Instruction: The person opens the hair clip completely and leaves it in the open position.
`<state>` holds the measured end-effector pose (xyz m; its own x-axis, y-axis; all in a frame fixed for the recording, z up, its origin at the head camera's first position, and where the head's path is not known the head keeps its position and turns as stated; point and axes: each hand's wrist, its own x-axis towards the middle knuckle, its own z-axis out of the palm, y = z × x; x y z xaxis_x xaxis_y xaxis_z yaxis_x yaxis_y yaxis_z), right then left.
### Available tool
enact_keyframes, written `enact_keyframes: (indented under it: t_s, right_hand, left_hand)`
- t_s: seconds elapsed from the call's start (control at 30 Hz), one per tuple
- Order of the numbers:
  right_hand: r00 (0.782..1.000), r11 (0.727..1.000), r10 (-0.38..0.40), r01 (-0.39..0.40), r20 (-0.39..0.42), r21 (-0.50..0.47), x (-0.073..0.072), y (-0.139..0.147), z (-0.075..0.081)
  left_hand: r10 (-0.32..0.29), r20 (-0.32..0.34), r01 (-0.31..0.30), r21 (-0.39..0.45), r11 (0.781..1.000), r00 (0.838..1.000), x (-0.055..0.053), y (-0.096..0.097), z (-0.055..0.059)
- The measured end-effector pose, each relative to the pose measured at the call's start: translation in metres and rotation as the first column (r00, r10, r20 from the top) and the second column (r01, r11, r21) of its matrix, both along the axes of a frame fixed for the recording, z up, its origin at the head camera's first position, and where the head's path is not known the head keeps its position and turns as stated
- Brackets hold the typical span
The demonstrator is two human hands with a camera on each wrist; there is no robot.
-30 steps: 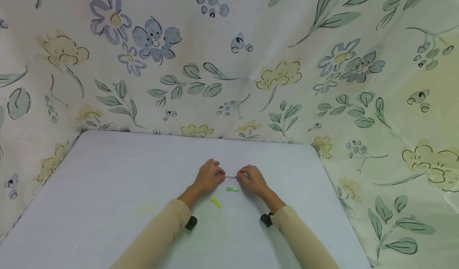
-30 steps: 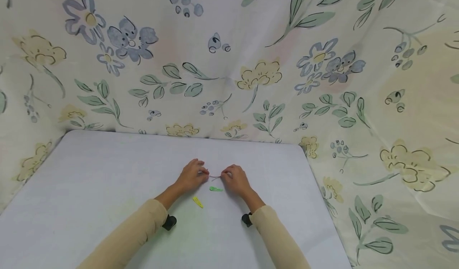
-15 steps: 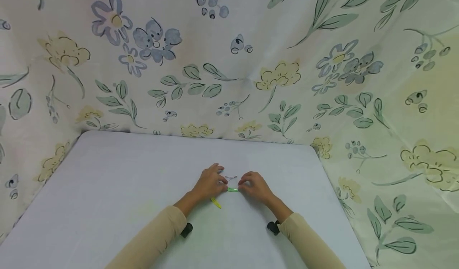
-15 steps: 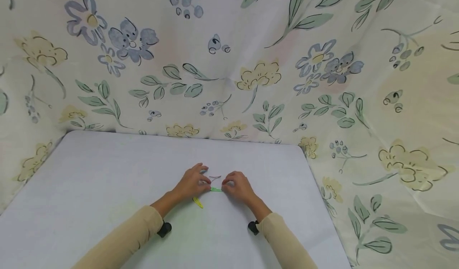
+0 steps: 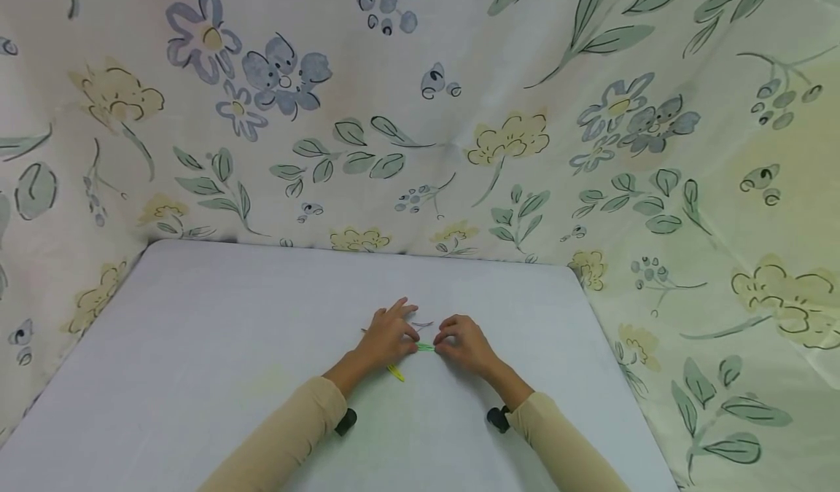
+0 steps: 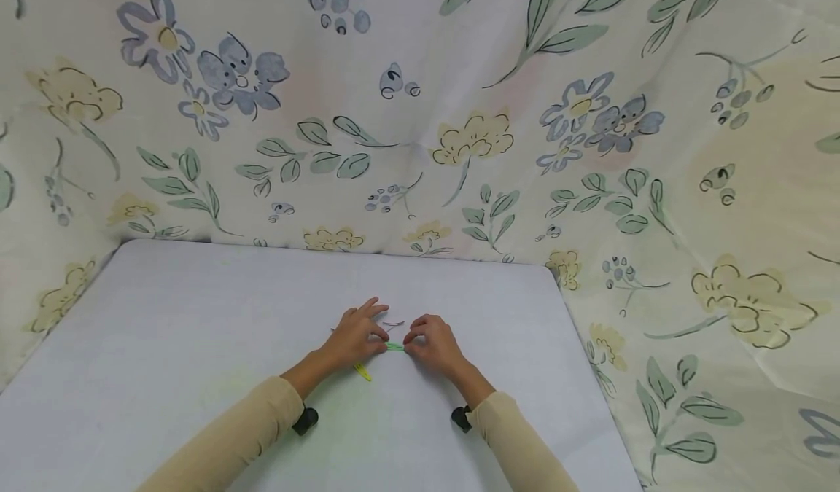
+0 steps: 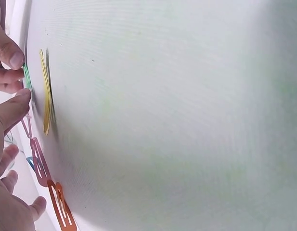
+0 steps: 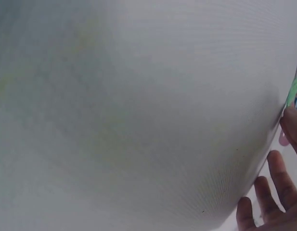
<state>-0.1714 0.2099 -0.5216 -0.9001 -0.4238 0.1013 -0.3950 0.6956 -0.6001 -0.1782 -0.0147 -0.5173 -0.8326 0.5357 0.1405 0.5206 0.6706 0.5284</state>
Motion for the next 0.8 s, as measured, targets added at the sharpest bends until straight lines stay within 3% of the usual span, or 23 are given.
enact_keyframes:
  t_s: [0.33, 0.8]
  right_hand:
    - [0.999, 0.999, 0.025, -0.023, -0.039, 0.039, -0.0011, -0.0007, -0.0019]
    - [1.000, 0.999, 0.009, -0.008, -0.019, 0.040, 0.0009, -0.0042, 0.0008]
  left_hand:
    - [0.009, 0.017, -0.009, 0.016, 1.000, 1.000, 0.0015, 0.0024, 0.0004]
    - [0.043, 0.066, -0.047, 0.047, 0.998, 0.997, 0.0023, 0.0028, 0.0000]
